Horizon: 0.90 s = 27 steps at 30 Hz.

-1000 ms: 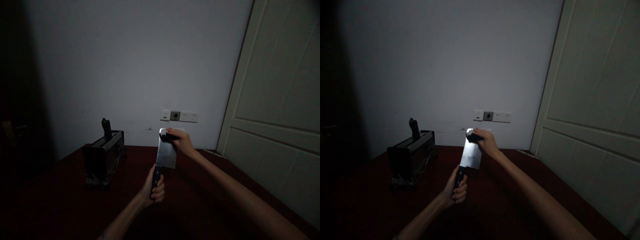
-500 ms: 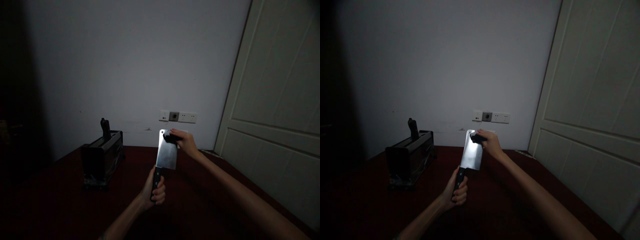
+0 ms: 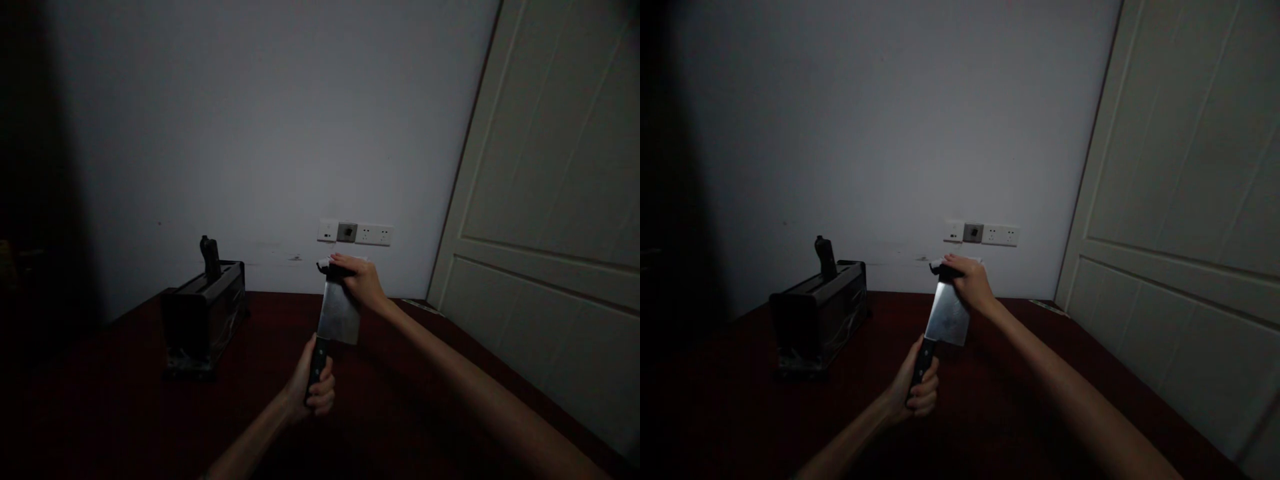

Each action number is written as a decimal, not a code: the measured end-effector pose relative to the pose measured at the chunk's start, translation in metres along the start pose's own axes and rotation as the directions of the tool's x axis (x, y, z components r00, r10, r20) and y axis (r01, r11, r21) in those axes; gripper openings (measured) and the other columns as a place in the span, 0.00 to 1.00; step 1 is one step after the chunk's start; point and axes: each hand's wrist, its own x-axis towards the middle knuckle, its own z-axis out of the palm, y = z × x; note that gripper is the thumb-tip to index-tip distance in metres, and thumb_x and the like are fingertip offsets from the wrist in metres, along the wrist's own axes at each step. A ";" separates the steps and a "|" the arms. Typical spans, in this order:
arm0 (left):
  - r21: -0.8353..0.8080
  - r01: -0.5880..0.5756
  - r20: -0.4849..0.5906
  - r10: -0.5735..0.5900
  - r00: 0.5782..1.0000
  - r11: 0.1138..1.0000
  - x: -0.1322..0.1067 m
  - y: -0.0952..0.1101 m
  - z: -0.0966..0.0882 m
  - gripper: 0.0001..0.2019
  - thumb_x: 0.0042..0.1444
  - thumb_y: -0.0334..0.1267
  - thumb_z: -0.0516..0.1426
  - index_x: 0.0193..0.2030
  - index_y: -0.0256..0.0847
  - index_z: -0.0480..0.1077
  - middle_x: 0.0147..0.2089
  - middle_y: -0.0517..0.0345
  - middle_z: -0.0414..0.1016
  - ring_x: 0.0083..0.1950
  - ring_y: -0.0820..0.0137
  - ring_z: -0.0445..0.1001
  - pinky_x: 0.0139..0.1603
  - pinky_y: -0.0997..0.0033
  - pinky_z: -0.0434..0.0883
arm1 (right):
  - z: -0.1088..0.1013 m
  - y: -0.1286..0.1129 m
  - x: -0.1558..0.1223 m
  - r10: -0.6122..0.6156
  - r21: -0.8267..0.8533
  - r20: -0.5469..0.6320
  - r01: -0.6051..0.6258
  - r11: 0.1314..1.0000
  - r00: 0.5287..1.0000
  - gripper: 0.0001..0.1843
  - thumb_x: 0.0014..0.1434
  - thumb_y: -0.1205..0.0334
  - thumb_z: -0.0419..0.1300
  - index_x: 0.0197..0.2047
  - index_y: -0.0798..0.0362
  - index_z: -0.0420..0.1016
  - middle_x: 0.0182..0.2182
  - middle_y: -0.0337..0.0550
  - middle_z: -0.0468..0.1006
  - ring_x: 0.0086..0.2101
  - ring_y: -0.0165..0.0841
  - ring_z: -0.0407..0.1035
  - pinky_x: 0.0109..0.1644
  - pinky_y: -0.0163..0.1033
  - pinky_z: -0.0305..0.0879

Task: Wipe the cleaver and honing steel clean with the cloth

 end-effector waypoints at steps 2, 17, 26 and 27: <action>0.011 -0.007 -0.015 0.007 1.000 1.000 0.001 -0.002 -0.001 0.31 0.53 0.63 0.40 0.16 0.38 0.59 0.08 0.68 0.48 0.07 0.80 0.43 0.08 0.80 0.54 | 0.004 -0.005 -0.007 -0.013 0.005 -0.006 0.013 1.000 1.000 0.25 0.45 0.79 0.53 0.43 0.46 0.75 0.45 0.41 0.77 0.47 0.37 0.69 0.52 0.49 0.64; 0.069 0.017 -0.058 -0.013 0.998 0.997 -0.002 0.004 -0.001 0.31 0.52 0.65 0.39 0.16 0.38 0.58 0.07 0.68 0.48 0.07 0.81 0.43 0.08 0.80 0.53 | 0.000 -0.007 0.006 -0.035 0.038 -0.051 0.037 0.999 0.998 0.23 0.46 0.78 0.52 0.42 0.50 0.76 0.45 0.46 0.76 0.49 0.37 0.68 0.54 0.48 0.62; -0.019 -0.063 -0.036 0.062 0.997 0.998 -0.001 0.004 -0.008 0.29 0.53 0.63 0.42 0.17 0.38 0.56 0.08 0.69 0.48 0.07 0.82 0.40 0.08 0.81 0.52 | 0.017 -0.037 -0.079 -0.208 0.184 0.244 0.165 0.969 0.947 0.30 0.45 0.80 0.51 0.50 0.49 0.70 0.47 0.44 0.75 0.49 0.34 0.67 0.53 0.48 0.63; -0.025 -0.053 -0.023 0.052 0.998 0.998 -0.001 0.004 -0.008 0.29 0.52 0.63 0.42 0.17 0.38 0.56 0.08 0.69 0.48 0.07 0.81 0.40 0.08 0.81 0.52 | 0.014 -0.030 -0.072 -0.194 0.173 0.245 0.155 0.973 0.950 0.29 0.45 0.80 0.51 0.49 0.48 0.71 0.47 0.44 0.75 0.49 0.34 0.67 0.53 0.49 0.63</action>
